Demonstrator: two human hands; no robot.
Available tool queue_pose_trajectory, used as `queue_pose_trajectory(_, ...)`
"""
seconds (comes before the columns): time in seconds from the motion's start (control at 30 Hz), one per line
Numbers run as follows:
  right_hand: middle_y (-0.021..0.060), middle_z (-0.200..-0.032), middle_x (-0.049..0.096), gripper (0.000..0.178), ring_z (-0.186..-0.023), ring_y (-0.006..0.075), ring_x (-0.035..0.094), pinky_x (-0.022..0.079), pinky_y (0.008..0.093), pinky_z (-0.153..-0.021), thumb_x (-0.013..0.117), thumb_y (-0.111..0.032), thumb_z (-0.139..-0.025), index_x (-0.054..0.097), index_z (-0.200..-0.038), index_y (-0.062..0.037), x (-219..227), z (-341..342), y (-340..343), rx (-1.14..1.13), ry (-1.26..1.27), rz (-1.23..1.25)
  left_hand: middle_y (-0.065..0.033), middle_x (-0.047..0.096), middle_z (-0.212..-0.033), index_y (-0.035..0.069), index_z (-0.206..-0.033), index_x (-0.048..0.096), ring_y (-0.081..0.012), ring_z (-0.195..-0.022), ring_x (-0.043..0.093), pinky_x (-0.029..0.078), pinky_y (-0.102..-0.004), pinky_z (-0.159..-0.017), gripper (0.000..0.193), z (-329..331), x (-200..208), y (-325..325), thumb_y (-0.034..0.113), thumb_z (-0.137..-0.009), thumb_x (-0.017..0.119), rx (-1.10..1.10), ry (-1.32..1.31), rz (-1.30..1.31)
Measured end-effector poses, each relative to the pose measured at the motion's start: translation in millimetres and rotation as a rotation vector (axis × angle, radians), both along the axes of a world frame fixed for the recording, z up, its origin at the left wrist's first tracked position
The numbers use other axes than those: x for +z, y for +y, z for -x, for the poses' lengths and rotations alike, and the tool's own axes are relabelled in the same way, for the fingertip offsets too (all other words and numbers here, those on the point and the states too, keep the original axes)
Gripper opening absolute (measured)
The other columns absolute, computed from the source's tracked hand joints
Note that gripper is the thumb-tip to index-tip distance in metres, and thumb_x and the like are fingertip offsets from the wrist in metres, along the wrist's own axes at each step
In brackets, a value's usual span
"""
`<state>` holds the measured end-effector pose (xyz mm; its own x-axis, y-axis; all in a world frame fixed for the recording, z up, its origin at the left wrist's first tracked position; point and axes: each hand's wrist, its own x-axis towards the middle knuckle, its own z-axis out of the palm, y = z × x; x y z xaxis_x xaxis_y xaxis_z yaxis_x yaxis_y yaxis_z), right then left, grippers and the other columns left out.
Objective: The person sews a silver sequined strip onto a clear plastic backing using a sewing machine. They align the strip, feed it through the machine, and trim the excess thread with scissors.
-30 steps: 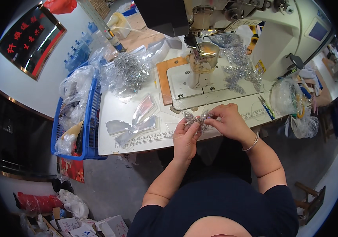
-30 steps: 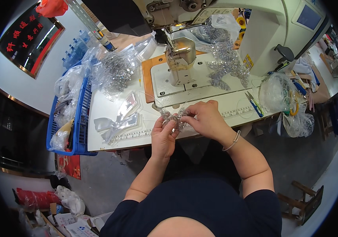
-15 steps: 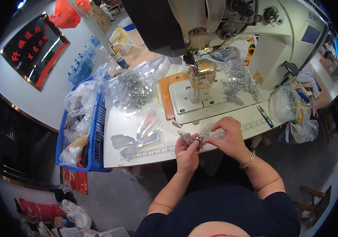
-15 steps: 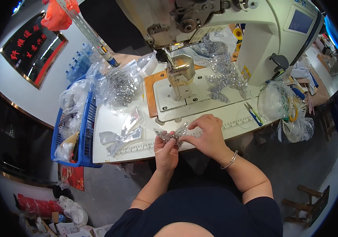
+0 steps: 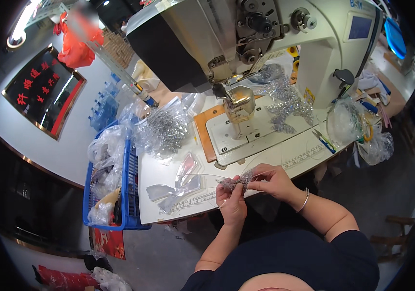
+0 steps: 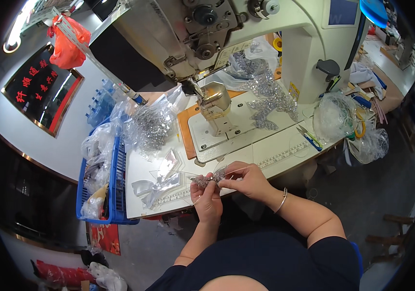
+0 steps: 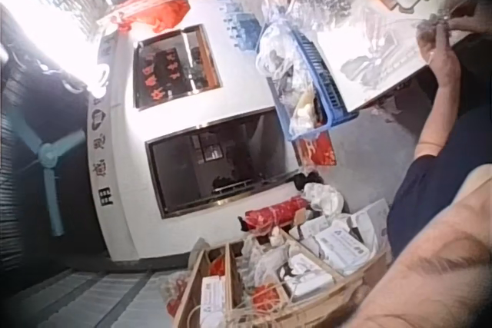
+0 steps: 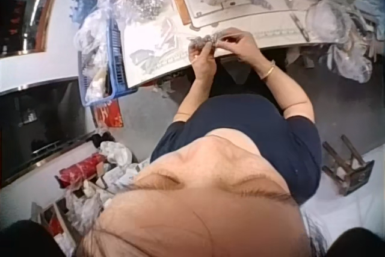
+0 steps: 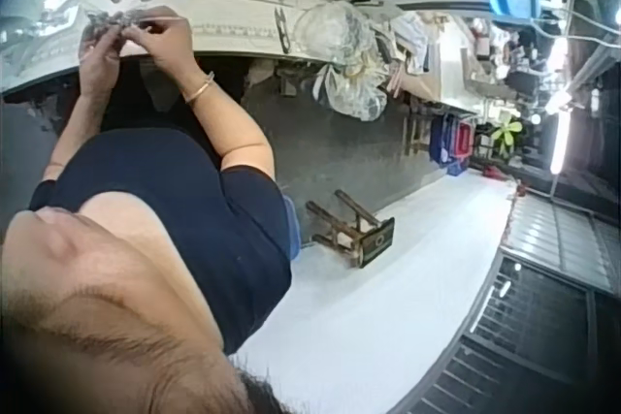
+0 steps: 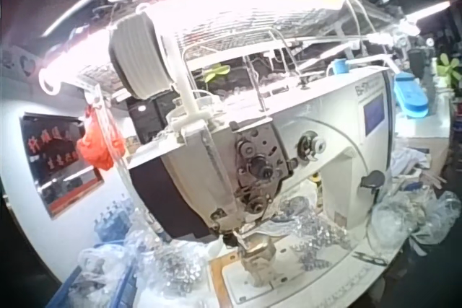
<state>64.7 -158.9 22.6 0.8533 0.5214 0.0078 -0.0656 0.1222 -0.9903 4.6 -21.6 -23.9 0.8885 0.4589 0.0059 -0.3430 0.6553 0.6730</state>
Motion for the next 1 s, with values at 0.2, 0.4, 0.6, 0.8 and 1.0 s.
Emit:
queue_pose_trajectory(0.2,0.0038,-0.078,0.063,0.018,-0.067,0.0073,0.058,0.047,0.0213,-0.062,0.075,-0.009,-0.075,0.065,-0.084,0.0033,-17.9,1.5,9.8,-0.086,-0.057,0.016,-0.0142,0.059,-0.110,0.005,-0.109,0.049,-0.0210,-0.101,0.060,0.052,-0.0330,-0.083,0.032,3.2,-3.4,2.0,-0.011,-0.083,0.057,-0.015,-0.026,-0.007)
queue_pose_trajectory(0.4,0.0070,-0.077,0.067,0.013,-0.071,0.0095,0.063,0.049,0.0222,-0.063,0.072,-0.006,-0.076,0.066,-0.084,0.0020,-10.9,-4.9,9.9,-0.106,-0.143,0.039,-0.0143,0.059,-0.113,0.005,-0.112,0.048,-0.0207,-0.101,0.060,0.052,-0.0328,-0.086,0.034,-1.6,0.5,-1.1,-0.010,-0.083,0.057,-0.097,-0.015,0.070)
queue_pose_trajectory(0.6,0.0062,-0.075,0.067,0.014,-0.068,0.0088,0.062,0.049,0.0222,-0.062,0.073,-0.008,-0.076,0.065,-0.083,0.0019,-9.1,-8.9,7.1,-0.086,-0.155,0.053,-0.0077,0.059,-0.104,0.007,-0.115,0.047,-0.0178,-0.096,0.060,0.050,-0.0325,-0.085,0.035,-2.0,5.5,-0.2,-0.008,-0.084,0.055,-0.139,-0.018,0.087)
queue_pose_trajectory(0.8,0.0061,-0.076,0.067,0.017,-0.068,0.0080,0.061,0.048,0.0222,-0.062,0.074,-0.010,-0.076,0.064,-0.082,0.0022,-5.3,-10.8,8.9,-0.084,-0.049,0.064,-0.0070,0.060,-0.103,0.004,-0.114,0.047,-0.0163,-0.093,0.061,0.051,-0.0301,-0.083,0.035,-0.9,2.9,3.3,-0.009,-0.083,0.056,-0.142,0.012,0.074)
queue_pose_trajectory(1.0,0.0051,-0.072,0.064,0.017,-0.062,0.0086,0.056,0.044,0.0212,-0.057,0.075,-0.008,-0.074,0.063,-0.082,0.0023,-5.5,-24.9,-2.6,-0.059,-0.020,0.074,-0.0189,0.033,-0.142,0.002,-0.142,0.026,-0.0351,-0.133,0.031,0.020,-0.0493,-0.112,0.078,11.7,0.1,27.7,0.040,-0.082,0.057,-0.569,-0.282,0.249)
